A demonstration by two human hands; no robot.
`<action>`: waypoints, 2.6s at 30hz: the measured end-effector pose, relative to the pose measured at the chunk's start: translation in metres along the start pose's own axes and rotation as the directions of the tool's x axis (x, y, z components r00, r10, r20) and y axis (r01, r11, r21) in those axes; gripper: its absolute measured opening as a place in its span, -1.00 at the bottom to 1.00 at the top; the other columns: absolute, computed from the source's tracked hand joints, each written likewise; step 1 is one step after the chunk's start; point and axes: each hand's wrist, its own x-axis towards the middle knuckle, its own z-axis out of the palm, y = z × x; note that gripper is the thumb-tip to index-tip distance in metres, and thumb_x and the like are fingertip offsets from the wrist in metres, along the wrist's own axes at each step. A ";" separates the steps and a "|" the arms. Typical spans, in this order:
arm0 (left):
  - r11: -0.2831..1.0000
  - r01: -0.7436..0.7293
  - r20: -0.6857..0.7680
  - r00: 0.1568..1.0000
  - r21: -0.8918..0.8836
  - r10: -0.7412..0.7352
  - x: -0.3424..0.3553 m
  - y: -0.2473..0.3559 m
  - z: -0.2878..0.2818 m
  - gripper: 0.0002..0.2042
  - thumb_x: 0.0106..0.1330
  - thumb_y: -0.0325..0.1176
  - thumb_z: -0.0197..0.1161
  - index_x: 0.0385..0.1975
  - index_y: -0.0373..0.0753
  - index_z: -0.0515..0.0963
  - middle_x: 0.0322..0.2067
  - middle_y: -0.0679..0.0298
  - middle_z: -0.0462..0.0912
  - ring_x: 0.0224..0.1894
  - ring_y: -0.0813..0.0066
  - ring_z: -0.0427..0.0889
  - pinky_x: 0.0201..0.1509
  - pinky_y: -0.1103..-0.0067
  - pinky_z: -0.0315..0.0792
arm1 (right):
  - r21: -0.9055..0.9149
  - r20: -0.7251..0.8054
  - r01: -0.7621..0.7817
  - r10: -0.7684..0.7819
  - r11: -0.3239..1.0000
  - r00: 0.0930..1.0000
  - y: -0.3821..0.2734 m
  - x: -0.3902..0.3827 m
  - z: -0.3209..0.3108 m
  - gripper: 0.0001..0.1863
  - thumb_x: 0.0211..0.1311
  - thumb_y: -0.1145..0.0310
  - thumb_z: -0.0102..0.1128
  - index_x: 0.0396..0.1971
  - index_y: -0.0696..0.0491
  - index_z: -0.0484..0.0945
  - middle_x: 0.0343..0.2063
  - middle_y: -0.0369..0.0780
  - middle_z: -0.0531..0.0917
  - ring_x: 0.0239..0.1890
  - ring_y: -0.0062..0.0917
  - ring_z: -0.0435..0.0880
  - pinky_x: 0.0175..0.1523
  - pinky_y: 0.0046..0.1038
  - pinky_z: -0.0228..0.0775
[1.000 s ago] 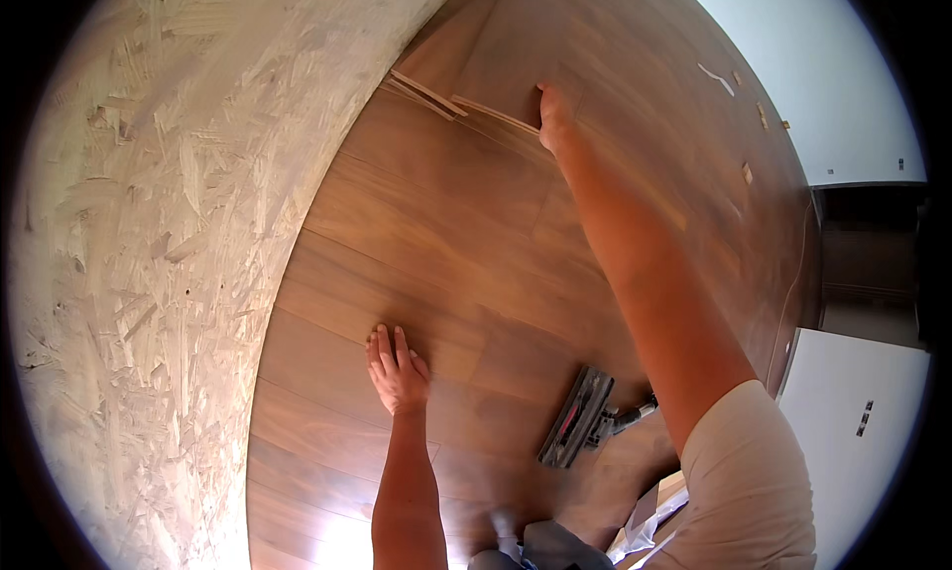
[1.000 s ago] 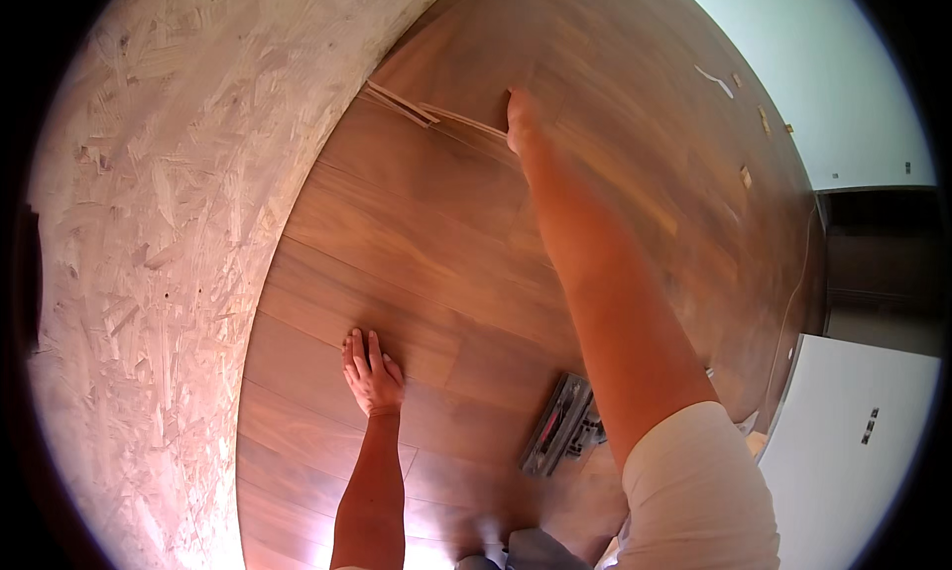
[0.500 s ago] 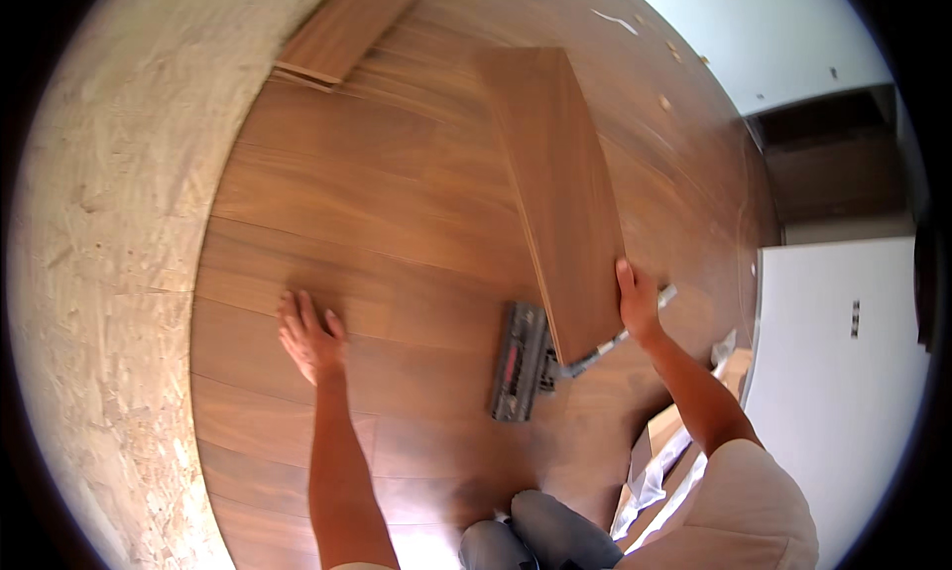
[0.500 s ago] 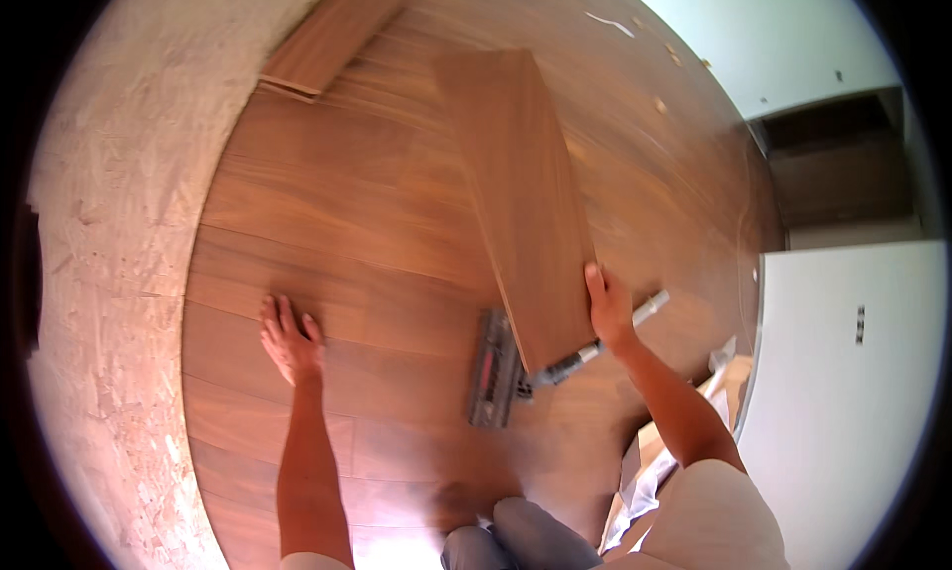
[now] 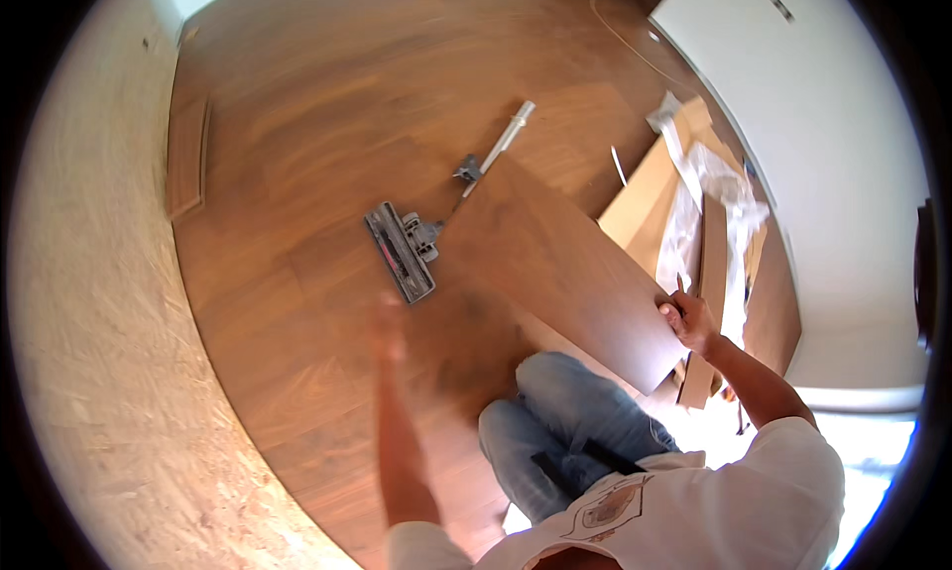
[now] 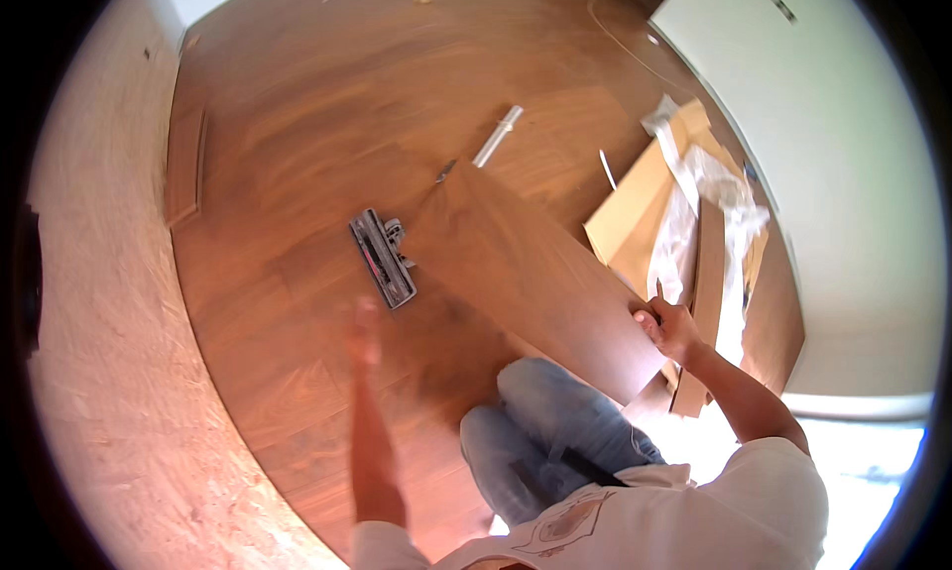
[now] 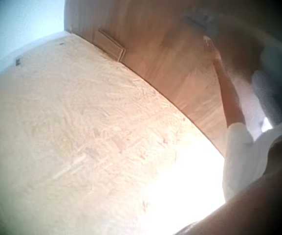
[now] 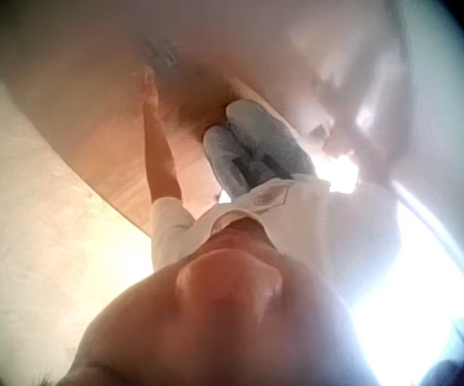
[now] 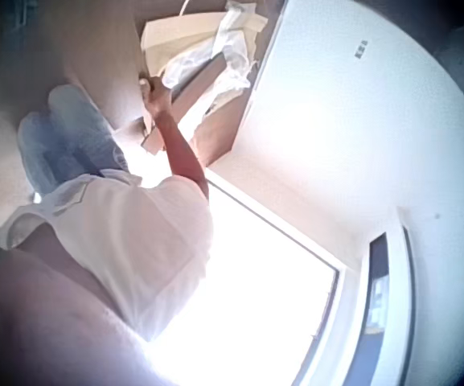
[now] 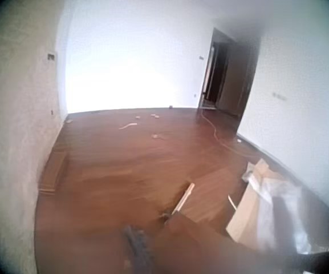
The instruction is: The person installs laminate flooring by applying adhesive to a strip, positioning a wood plank, and measuring the space against a wall using a square ruler and a pencil. They then use a table saw to cut a plank to size.
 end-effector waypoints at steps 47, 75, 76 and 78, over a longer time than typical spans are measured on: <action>0.931 0.360 0.685 0.692 -0.053 -0.229 -0.446 -0.014 0.520 -0.46 0.40 -0.53 0.21 0.40 -0.27 0.34 0.32 0.18 0.49 0.34 0.23 0.50 0.43 0.14 0.43 | 0.965 -0.012 0.200 0.728 -0.172 0.685 0.338 -0.482 0.030 -0.46 0.52 0.29 0.18 0.40 0.17 0.39 0.01 -0.31 0.67 -0.09 -0.67 0.64 0.02 -0.61 0.54; 0.959 0.282 0.639 0.734 0.022 -0.231 -0.479 0.042 0.527 -0.49 0.50 -0.28 0.14 0.37 -0.41 0.34 0.29 0.04 0.51 0.27 0.16 0.58 0.32 0.18 0.59 | 0.828 -0.322 0.561 0.806 -0.014 0.497 0.160 -0.393 0.003 -0.45 0.34 0.32 0.45 0.18 0.22 0.40 -0.02 -0.16 0.65 -0.05 -0.53 0.67 0.09 -0.43 0.59; 0.963 0.267 0.665 0.715 0.028 -0.217 -0.483 0.044 0.528 -0.49 0.52 -0.27 0.12 0.37 -0.41 0.34 0.29 0.03 0.51 0.28 0.16 0.58 0.32 0.20 0.59 | 0.822 -0.328 0.569 0.809 -0.010 0.488 0.158 -0.398 -0.002 -0.44 0.33 0.34 0.46 0.19 0.22 0.40 -0.01 -0.16 0.65 -0.04 -0.52 0.67 0.10 -0.42 0.59; 0.968 0.247 0.703 0.682 0.036 -0.200 -0.493 0.045 0.529 -0.49 0.54 -0.25 0.07 0.38 -0.42 0.33 0.30 0.02 0.50 0.28 0.15 0.57 0.34 0.22 0.58 | 0.810 -0.339 0.586 0.813 -0.004 0.473 0.159 -0.411 -0.009 -0.42 0.30 0.37 0.47 0.20 0.22 0.38 0.00 -0.14 0.65 -0.01 -0.49 0.66 0.10 -0.40 0.58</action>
